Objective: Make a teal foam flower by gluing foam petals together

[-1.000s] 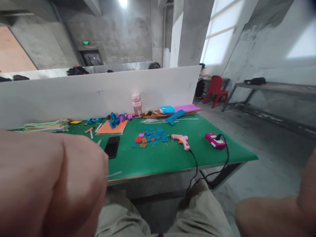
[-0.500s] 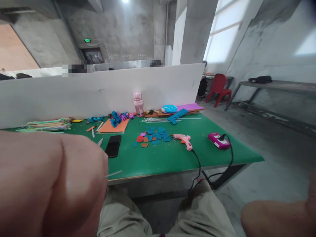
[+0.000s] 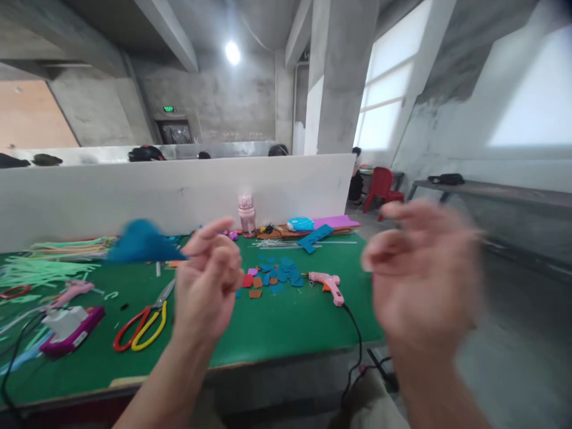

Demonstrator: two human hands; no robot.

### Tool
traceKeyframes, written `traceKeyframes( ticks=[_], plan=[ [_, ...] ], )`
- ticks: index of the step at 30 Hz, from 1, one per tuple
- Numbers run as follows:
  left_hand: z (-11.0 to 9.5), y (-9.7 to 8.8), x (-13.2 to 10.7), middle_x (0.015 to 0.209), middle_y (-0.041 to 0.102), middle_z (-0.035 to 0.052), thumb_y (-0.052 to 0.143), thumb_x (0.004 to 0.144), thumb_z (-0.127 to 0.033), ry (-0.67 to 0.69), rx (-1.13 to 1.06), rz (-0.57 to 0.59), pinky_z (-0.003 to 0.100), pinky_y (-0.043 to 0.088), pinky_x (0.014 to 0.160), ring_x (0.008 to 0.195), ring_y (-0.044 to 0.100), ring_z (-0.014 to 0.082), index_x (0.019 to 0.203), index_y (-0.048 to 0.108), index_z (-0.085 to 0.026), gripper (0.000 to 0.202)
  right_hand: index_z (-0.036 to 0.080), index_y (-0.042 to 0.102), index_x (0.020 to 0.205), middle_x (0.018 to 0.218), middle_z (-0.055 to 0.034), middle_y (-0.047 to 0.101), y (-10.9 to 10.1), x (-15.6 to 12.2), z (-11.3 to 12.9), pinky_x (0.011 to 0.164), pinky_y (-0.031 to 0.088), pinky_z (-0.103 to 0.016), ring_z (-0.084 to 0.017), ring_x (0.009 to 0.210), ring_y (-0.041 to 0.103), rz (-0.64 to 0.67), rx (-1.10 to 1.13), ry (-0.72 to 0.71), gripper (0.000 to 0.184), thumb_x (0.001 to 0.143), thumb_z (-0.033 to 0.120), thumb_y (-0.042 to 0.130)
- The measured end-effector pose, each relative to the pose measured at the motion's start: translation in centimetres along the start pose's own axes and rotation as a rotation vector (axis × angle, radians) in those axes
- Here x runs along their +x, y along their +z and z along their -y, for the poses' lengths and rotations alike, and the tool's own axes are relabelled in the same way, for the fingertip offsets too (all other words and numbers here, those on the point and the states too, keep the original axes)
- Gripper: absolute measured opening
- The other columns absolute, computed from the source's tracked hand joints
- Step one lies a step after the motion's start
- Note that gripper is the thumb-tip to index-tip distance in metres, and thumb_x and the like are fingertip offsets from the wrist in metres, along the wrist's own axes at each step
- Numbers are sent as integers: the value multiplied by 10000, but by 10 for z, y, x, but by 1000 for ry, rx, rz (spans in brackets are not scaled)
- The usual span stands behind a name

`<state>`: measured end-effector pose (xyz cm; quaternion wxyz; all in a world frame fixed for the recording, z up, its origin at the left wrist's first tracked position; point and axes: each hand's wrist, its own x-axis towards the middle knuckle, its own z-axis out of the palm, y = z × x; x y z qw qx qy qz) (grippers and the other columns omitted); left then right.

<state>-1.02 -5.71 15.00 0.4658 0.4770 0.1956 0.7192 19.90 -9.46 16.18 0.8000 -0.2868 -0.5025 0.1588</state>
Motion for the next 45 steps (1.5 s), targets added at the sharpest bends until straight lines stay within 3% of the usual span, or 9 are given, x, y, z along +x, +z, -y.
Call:
traceKeyframes(
  ticks=[2, 5, 9, 12, 19, 25, 31, 41, 45],
  plan=[
    [33, 2, 16, 585, 390, -64, 674, 682, -327, -198, 83, 53, 135, 193, 333, 394, 254, 5, 893, 559, -195, 274, 209, 565, 964, 937, -44, 599, 15, -1, -45, 450, 429, -200, -83, 574, 551, 49, -3, 196, 315, 857, 450, 394],
    [100, -24, 40, 596, 405, -73, 655, 654, -276, -430, 183, -23, 129, 169, 339, 383, 276, -4, 790, 505, -173, 227, 166, 589, 883, 896, -60, 622, 32, -14, -142, 422, 429, -214, -110, 548, 551, 129, -128, 467, 388, 771, 516, 463],
    [179, -66, 63, 713, 542, -12, 589, 632, -211, -437, 219, -113, 154, 255, 382, 419, 355, 13, 814, 530, -143, 203, 155, 576, 870, 837, -60, 626, 46, -42, -254, 380, 406, -222, -122, 492, 529, 137, -211, 635, 394, 746, 507, 449],
    [210, -79, 69, 684, 578, 10, 584, 656, -264, -360, 236, -97, 172, 278, 407, 447, 405, 44, 836, 532, -134, 227, 148, 572, 878, 791, -58, 628, 52, -60, -294, 404, 418, -232, -128, 488, 527, 103, -236, 619, 400, 779, 494, 398],
    [220, -80, 63, 702, 640, 13, 515, 776, -334, -259, 414, 50, 245, 424, 633, 659, 571, 127, 843, 461, -186, 171, 168, 597, 838, 721, -32, 637, 46, -61, -295, 492, 420, -222, -120, 509, 525, 171, -309, 449, 370, 838, 458, 367],
    [218, -81, 60, 699, 580, 1, 538, 757, -330, -36, 733, 21, 225, 409, 591, 644, 526, 123, 744, 560, -174, 157, 166, 588, 862, 724, -36, 638, 43, -58, -288, 495, 406, -215, -116, 507, 522, 253, -286, 434, 366, 858, 446, 352],
    [217, -83, 53, 722, 561, -5, 538, 760, -258, 75, 795, 68, 218, 409, 640, 675, 514, 118, 737, 561, -173, 91, 173, 594, 849, 744, -31, 640, 43, -60, -283, 544, 405, -213, -114, 545, 535, 317, -349, 360, 323, 866, 397, 362],
    [219, -78, 47, 733, 584, 3, 498, 775, -199, 166, 882, 158, 216, 422, 661, 692, 529, 117, 745, 588, -179, 97, 170, 548, 677, 659, -10, 600, 43, -57, -273, 550, 362, -203, -113, 573, 517, 366, -438, 312, 292, 856, 340, 391],
    [223, -77, 47, 709, 606, 3, 527, 770, -254, 75, 835, 126, 217, 442, 626, 656, 553, 120, 744, 592, -178, 104, 175, 587, 808, 672, -7, 593, 44, -56, -272, 533, 373, -208, -104, 528, 503, 336, -316, 361, 298, 868, 372, 371]
  ],
)
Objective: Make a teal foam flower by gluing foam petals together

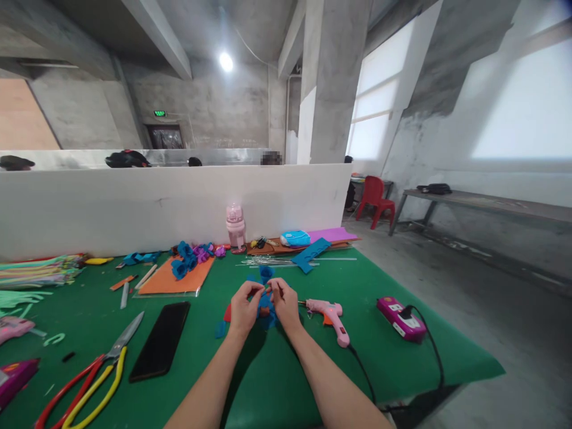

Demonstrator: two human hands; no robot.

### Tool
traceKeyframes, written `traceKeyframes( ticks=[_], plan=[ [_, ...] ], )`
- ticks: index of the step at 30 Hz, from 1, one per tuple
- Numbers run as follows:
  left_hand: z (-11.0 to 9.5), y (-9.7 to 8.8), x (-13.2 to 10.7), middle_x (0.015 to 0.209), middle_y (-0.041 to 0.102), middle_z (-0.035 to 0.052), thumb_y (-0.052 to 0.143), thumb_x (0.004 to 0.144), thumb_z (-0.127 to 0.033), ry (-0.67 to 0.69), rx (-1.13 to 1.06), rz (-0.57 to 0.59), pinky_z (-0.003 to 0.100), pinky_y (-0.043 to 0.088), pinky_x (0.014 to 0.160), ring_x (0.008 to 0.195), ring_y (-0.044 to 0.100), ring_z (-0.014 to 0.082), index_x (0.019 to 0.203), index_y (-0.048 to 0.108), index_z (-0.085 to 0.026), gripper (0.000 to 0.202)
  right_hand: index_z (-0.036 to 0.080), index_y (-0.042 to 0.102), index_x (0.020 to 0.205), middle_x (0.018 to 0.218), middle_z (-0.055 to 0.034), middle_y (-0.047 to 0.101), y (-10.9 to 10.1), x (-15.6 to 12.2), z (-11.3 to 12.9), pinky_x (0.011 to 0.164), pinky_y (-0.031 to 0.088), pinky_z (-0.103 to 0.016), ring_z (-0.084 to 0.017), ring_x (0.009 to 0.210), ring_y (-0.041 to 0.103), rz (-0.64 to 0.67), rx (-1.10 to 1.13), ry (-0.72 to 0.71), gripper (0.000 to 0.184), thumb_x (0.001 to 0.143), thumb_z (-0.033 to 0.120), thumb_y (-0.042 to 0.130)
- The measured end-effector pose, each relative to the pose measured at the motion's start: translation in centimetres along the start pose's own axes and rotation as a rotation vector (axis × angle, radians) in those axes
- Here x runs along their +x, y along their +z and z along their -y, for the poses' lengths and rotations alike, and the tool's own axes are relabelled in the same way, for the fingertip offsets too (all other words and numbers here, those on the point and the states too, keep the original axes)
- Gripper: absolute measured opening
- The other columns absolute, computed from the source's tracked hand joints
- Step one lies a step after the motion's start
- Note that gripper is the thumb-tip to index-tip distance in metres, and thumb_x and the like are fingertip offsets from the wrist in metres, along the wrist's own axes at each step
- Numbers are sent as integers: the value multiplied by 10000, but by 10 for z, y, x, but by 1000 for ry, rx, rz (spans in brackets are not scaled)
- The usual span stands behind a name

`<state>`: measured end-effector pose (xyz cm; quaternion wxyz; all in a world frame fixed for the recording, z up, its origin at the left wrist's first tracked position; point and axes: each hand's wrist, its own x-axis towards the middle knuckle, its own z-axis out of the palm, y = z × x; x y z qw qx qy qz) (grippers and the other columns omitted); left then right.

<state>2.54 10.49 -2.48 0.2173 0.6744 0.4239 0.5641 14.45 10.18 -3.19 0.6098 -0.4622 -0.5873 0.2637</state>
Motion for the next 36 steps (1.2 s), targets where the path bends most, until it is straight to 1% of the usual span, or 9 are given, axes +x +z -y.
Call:
traceKeyframes(
  ticks=[3, 7, 12, 15, 21, 25, 30, 33, 36],
  plan=[
    [4, 2, 0, 696, 618, 3, 538, 762, -274, -74, -42, 14, 220, 454, 607, 636, 568, 124, 747, 596, -175, 115, 176, 575, 798, 608, 8, 559, 0, 3, -1, 482, 361, -208, -100, 483, 471, -47, 164, 66, 277, 839, 410, 432],
    [8, -1, 0, 681, 609, -8, 541, 753, -239, -69, 16, -16, 214, 451, 601, 630, 561, 119, 746, 603, -185, 83, 179, 528, 685, 498, 46, 477, -3, 10, 1, 436, 333, -199, -86, 434, 417, -75, 446, 193, 250, 748, 416, 576],
    [11, -10, 2, 771, 630, 10, 499, 762, -193, 66, 141, -46, 227, 452, 666, 725, 577, 130, 723, 605, -192, 113, 177, 600, 778, 623, 16, 559, -6, 9, 9, 496, 392, -209, -88, 499, 468, 68, 709, 339, 279, 729, 451, 589],
    [15, -12, 4, 782, 636, 18, 485, 763, -185, 92, 172, -52, 235, 455, 669, 739, 586, 137, 744, 608, -192, 125, 166, 636, 846, 647, -8, 586, -5, 6, 13, 526, 414, -219, -103, 541, 497, 113, 704, 368, 346, 752, 487, 549],
    [19, -13, 5, 742, 637, 11, 508, 756, -199, 78, 239, -65, 235, 457, 649, 692, 591, 133, 759, 615, -190, 107, 149, 605, 675, 552, 5, 561, -4, 5, 15, 523, 426, -228, -116, 519, 514, 48, 597, 369, 344, 697, 492, 606],
    [17, -13, 5, 752, 637, 15, 498, 769, -213, 92, 272, -55, 246, 459, 668, 702, 595, 138, 772, 616, -191, 120, 143, 594, 661, 526, 3, 552, -3, 5, 14, 502, 421, -229, -123, 500, 517, 12, 520, 380, 396, 678, 538, 593],
    [17, -13, 5, 757, 628, 19, 485, 782, -223, 105, 298, -56, 249, 455, 671, 707, 591, 141, 777, 619, -193, 137, 137, 618, 698, 545, -15, 572, -3, 5, 9, 493, 421, -235, -134, 508, 521, -43, 419, 349, 451, 692, 582, 547],
    [16, -13, 5, 760, 626, 25, 480, 783, -212, 116, 298, -44, 248, 451, 674, 717, 582, 142, 764, 621, -187, 145, 133, 648, 713, 543, -15, 575, -3, 5, 8, 477, 402, -225, -128, 502, 514, -48, 393, 332, 435, 700, 558, 557],
    [14, -13, 5, 754, 627, 29, 471, 780, -195, 135, 299, -27, 248, 446, 669, 722, 572, 145, 750, 625, -185, 157, 144, 687, 800, 598, -12, 600, -4, 6, 9, 490, 406, -224, -116, 506, 509, -37, 412, 312, 404, 705, 520, 574]
  ],
)
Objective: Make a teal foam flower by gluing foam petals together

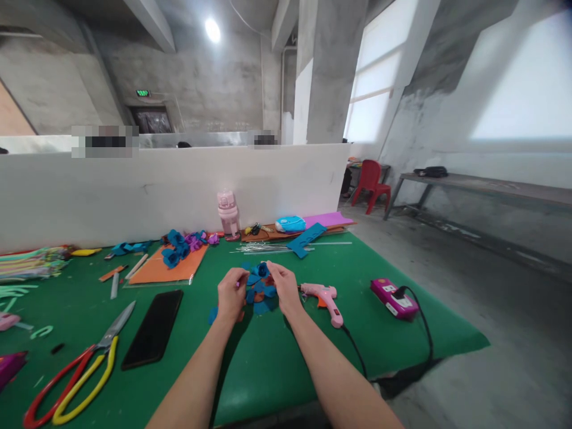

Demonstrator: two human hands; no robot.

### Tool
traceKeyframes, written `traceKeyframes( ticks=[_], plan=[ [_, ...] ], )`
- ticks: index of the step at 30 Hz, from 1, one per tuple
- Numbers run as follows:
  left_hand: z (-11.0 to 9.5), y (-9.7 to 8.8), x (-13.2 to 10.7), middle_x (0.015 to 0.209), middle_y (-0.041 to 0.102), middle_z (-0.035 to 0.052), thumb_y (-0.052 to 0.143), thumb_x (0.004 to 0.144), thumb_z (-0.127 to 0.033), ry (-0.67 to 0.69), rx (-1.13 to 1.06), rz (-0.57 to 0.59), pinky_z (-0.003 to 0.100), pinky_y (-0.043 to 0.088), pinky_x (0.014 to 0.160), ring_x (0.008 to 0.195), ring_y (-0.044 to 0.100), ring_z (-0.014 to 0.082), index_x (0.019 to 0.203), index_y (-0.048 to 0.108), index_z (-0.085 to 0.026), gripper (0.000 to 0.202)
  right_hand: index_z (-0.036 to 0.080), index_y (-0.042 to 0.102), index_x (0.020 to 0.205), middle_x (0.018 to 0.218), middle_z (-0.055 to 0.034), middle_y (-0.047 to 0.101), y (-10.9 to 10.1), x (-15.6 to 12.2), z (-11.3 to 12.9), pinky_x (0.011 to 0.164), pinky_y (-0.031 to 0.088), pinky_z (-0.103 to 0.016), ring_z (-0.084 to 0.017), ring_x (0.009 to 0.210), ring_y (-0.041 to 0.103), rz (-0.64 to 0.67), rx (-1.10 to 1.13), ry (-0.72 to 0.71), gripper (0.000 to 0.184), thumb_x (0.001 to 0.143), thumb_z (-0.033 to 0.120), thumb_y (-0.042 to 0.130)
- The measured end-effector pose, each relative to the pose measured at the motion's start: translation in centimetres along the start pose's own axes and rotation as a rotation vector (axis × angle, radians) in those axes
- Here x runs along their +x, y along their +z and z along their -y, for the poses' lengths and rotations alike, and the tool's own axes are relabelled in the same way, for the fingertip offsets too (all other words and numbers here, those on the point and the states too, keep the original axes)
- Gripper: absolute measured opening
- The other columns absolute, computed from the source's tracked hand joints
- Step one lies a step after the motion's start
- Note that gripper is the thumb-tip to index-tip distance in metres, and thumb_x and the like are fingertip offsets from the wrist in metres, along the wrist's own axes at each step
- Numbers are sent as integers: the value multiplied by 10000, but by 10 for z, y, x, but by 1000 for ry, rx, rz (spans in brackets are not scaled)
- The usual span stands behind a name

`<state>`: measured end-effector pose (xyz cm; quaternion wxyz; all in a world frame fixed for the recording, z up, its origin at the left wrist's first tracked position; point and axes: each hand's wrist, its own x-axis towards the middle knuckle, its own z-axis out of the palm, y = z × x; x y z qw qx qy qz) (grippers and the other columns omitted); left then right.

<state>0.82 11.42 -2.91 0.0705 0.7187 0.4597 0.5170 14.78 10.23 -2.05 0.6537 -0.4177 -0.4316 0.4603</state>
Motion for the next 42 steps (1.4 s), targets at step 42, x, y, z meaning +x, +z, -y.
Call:
traceKeyframes(
  ticks=[42],
  plan=[
    [1, 3, 0, 710, 644, 6, 512, 747, -198, -21, 28, 41, 234, 461, 638, 649, 592, 137, 743, 629, -197, 117, 141, 579, 516, 452, 17, 506, -1, 1, -1, 458, 350, -204, -91, 444, 448, -29, -57, 18, 410, 683, 516, 571]
  ],
)
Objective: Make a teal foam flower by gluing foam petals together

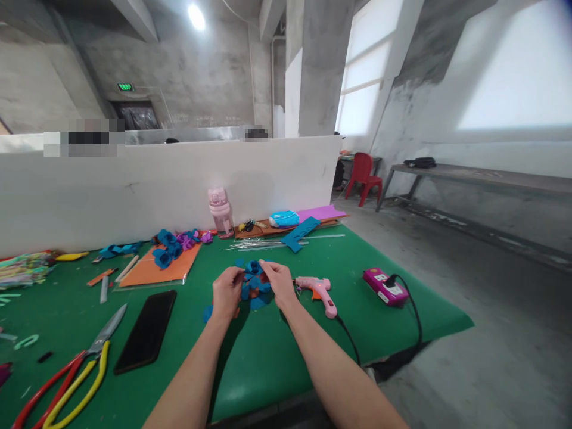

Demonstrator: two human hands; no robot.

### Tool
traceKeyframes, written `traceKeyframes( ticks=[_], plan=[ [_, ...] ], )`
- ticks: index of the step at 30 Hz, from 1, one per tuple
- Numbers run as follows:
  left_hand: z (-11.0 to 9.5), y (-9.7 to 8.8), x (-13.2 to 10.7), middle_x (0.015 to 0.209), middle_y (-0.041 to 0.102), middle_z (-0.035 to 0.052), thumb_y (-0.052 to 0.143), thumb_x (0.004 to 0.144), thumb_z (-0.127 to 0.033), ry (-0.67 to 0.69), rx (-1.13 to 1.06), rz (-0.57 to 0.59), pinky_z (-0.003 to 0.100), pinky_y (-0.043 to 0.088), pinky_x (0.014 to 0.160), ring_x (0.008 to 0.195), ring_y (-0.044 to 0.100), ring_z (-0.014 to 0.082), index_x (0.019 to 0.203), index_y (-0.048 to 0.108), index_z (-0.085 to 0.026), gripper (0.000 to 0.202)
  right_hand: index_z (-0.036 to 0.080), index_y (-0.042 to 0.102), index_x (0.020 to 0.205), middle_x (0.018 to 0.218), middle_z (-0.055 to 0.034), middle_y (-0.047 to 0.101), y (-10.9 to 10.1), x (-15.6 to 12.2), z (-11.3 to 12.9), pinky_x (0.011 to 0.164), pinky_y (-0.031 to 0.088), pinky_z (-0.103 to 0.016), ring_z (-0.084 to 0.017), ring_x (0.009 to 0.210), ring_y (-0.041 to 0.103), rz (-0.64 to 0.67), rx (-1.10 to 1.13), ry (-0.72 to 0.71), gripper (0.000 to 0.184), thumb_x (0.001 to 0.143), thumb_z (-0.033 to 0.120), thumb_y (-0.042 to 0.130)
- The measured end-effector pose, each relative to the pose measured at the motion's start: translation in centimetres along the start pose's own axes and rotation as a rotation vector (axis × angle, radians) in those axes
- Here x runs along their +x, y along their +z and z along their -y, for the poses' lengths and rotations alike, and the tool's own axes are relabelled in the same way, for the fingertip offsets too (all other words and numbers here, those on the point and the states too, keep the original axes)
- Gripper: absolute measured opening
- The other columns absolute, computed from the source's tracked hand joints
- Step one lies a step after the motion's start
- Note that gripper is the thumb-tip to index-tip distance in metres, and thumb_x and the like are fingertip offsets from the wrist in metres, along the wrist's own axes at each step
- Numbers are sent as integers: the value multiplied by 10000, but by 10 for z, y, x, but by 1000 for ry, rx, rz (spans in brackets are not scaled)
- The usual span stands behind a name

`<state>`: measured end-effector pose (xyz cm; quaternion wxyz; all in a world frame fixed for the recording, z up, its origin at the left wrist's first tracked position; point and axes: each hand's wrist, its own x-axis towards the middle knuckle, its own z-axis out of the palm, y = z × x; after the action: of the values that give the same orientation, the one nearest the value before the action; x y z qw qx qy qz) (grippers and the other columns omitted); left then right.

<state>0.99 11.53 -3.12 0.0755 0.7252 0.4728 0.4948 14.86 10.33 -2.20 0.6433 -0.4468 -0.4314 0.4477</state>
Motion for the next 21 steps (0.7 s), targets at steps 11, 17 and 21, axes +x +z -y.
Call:
traceKeyframes(
  ticks=[11, 17, 21],
  plan=[
    [-6, -4, 3, 753, 592, 30, 500, 764, -193, 53, -3, -43, 228, 435, 642, 705, 552, 137, 660, 611, -186, 152, 135, 662, 623, 470, 19, 531, -1, 2, -1, 455, 358, -202, -88, 438, 454, 5, 65, 89, 339, 647, 469, 615],
    [-7, -5, 3, 704, 568, 20, 496, 772, -193, 63, 29, -10, 228, 417, 622, 659, 524, 128, 669, 611, -172, 156, 133, 639, 603, 472, 23, 513, -1, 1, 2, 476, 353, -203, -91, 456, 443, -15, -44, 12, 355, 666, 479, 595],
    [-8, -6, 3, 702, 569, 22, 489, 779, -208, 65, 57, -12, 235, 411, 619, 664, 523, 132, 670, 608, -169, 166, 143, 548, 483, 436, 30, 468, -3, 0, 4, 463, 311, -202, -87, 442, 417, 4, -125, -39, 404, 705, 480, 550]
  ],
)
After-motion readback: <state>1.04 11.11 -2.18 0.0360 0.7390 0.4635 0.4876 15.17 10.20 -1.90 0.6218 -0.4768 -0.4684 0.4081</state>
